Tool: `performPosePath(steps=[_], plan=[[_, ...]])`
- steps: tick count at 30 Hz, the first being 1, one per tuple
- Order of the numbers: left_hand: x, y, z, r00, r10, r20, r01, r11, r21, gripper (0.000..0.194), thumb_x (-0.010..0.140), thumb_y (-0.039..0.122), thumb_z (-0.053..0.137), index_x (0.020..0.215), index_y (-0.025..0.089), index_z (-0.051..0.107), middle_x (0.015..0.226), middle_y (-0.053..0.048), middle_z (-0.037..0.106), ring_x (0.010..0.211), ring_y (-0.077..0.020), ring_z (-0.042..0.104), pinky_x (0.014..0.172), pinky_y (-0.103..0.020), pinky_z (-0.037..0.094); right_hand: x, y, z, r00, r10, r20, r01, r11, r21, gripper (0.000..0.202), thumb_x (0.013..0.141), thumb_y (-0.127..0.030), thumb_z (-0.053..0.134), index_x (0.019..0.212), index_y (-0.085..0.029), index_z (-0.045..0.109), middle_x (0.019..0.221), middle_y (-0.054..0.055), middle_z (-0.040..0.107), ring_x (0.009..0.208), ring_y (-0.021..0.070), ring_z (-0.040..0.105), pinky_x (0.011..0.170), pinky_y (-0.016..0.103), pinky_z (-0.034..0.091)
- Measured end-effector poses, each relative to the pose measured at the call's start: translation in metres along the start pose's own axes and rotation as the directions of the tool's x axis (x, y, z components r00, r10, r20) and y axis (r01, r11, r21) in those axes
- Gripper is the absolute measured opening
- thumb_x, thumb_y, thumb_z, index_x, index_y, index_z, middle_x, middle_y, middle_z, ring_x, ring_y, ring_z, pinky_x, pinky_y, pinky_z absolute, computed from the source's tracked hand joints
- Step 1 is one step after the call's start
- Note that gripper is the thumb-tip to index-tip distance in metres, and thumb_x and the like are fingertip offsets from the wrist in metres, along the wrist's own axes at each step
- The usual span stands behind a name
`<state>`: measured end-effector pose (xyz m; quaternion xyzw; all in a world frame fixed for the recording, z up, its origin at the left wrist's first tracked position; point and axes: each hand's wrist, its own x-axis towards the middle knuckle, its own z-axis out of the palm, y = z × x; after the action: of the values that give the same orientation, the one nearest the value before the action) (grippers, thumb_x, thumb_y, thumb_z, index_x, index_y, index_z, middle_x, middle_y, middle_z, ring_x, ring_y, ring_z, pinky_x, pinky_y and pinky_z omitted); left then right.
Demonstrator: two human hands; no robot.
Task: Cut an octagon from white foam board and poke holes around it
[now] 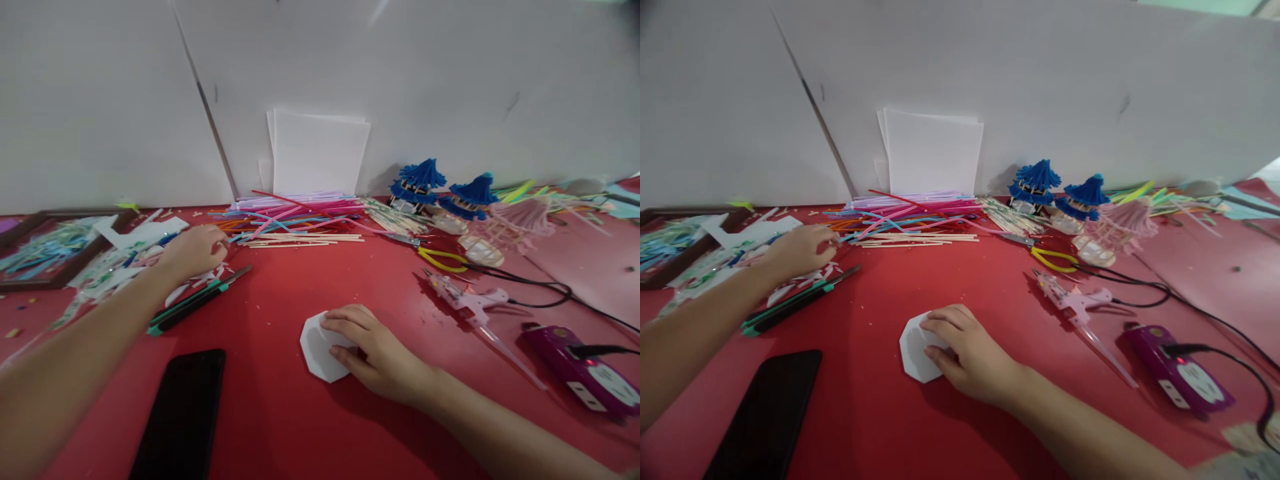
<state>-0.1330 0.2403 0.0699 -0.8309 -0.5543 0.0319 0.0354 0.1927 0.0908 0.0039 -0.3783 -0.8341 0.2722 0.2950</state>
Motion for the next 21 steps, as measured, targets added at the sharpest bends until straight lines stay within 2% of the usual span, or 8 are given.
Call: performPosePath(steps=[5, 11, 21], plan=[[0.009, 0.0, 0.007, 0.999, 0.045, 0.018, -0.044, 0.996, -0.072, 0.036, 0.093, 0.038, 0.058, 0.121, 0.016, 0.057, 0.124, -0.008, 0.058, 0.105, -0.0248, 0.061, 0.088, -0.044, 0.053, 0.0, 0.001, 0.001, 1.0, 0.005, -0.003, -0.005, 1.0, -0.009, 0.03, 0.091, -0.018, 0.052, 0.12, -0.017, 0.06, 0.12, 0.015, 0.064, 0.111, 0.0257, 0.057, 0.096, 0.047, 0.048], [0.031, -0.009, 0.023, 0.998, -0.005, 0.065, 0.012, 0.994, -0.108, 0.032, 0.093, 0.036, 0.058, 0.121, 0.019, 0.058, 0.124, -0.009, 0.059, 0.103, -0.0223, 0.061, 0.087, -0.044, 0.054, -0.003, 0.004, 0.004, 1.0, 0.002, -0.004, -0.002, 1.0, -0.017, 0.032, 0.091, -0.015, 0.051, 0.121, -0.016, 0.059, 0.121, 0.015, 0.063, 0.113, 0.0249, 0.056, 0.097, 0.045, 0.048], [0.05, -0.007, 0.036, 0.991, -0.137, 0.014, 0.137, 0.974, -0.181, 0.033, 0.093, 0.036, 0.058, 0.121, 0.019, 0.057, 0.123, -0.009, 0.059, 0.103, -0.0226, 0.062, 0.086, -0.044, 0.054, -0.002, 0.002, 0.003, 1.0, 0.02, 0.024, -0.02, 1.0, -0.017, 0.031, 0.09, -0.014, 0.052, 0.119, -0.014, 0.061, 0.122, 0.015, 0.062, 0.113, 0.0249, 0.055, 0.097, 0.044, 0.048]])
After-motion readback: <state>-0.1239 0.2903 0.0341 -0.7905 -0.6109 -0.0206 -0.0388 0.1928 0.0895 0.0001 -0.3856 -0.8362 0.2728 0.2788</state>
